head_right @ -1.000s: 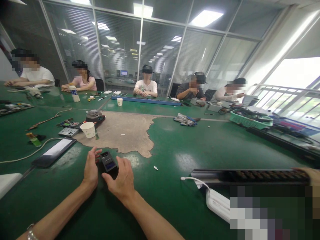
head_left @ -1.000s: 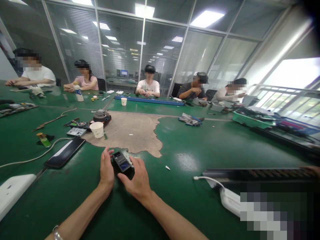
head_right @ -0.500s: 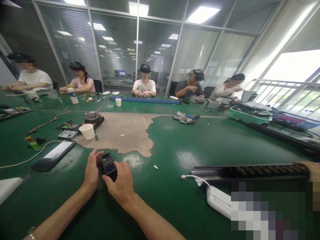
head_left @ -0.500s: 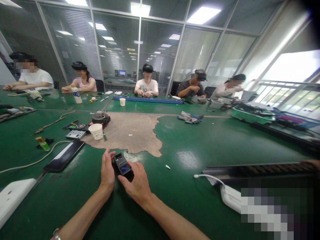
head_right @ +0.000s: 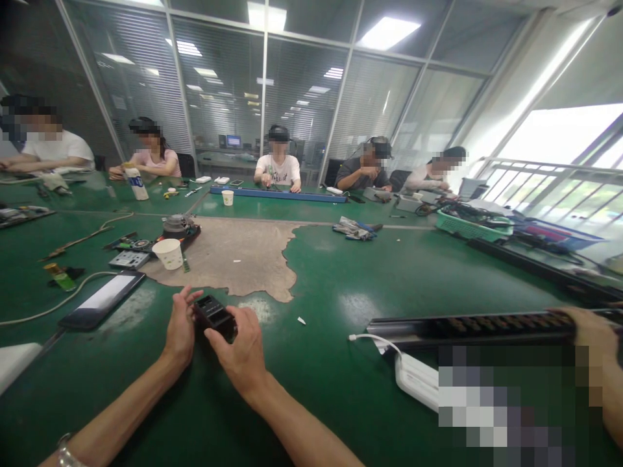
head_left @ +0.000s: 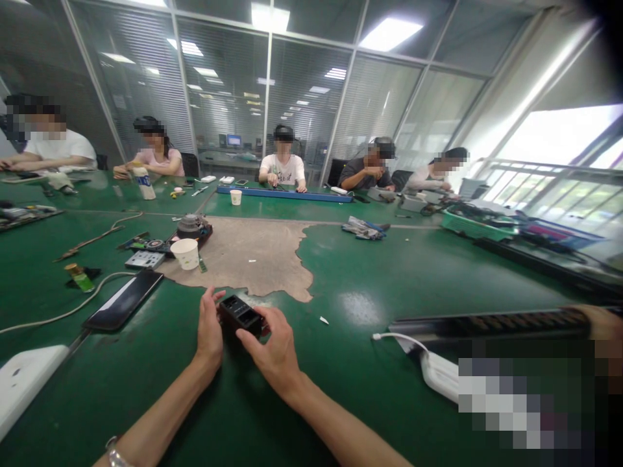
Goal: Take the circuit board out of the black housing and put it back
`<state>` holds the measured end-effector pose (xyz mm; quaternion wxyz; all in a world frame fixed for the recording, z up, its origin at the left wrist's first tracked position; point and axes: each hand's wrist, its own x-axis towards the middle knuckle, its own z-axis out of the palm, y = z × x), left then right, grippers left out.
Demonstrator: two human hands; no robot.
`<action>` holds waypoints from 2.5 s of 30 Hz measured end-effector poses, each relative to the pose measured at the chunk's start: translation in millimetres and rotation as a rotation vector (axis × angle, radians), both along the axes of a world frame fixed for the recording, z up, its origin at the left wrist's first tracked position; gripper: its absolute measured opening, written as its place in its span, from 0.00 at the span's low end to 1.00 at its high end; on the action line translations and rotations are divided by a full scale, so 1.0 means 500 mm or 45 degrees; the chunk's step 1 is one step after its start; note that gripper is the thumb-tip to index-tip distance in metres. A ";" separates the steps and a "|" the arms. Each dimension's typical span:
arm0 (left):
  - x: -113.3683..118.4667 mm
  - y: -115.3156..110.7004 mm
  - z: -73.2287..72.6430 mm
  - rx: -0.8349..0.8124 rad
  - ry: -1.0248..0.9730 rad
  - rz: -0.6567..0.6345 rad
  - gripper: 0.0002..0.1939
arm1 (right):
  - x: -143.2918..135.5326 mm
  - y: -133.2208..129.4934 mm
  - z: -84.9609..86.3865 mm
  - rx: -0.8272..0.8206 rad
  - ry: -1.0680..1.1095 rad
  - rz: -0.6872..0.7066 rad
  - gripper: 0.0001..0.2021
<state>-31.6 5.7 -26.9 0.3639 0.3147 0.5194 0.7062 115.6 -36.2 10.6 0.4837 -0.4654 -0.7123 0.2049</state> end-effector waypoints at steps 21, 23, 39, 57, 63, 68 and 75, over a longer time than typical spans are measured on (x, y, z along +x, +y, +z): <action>0.006 -0.002 0.017 0.108 -0.193 -0.076 0.32 | 0.004 -0.007 0.043 0.041 0.017 -0.018 0.15; 0.007 -0.002 0.018 0.098 -0.190 -0.080 0.33 | 0.025 0.007 0.055 0.049 0.074 -0.060 0.16; 0.008 0.003 0.018 0.055 -0.227 -0.130 0.37 | 0.129 0.040 -0.032 -0.060 -0.282 -0.164 0.14; 0.008 -0.007 0.029 0.046 -0.310 -0.172 0.37 | 0.144 0.028 -0.017 -0.008 -0.206 -0.158 0.09; 0.013 -0.011 0.029 0.073 -0.296 -0.201 0.36 | 0.102 -0.002 0.032 -0.059 0.055 -0.023 0.09; 0.013 -0.011 0.029 0.075 -0.302 -0.195 0.34 | 0.066 -0.009 0.043 -0.078 -0.002 0.035 0.07; 0.018 -0.016 0.039 0.043 -0.328 -0.193 0.35 | 0.037 -0.005 0.041 -0.041 -0.140 -0.029 0.08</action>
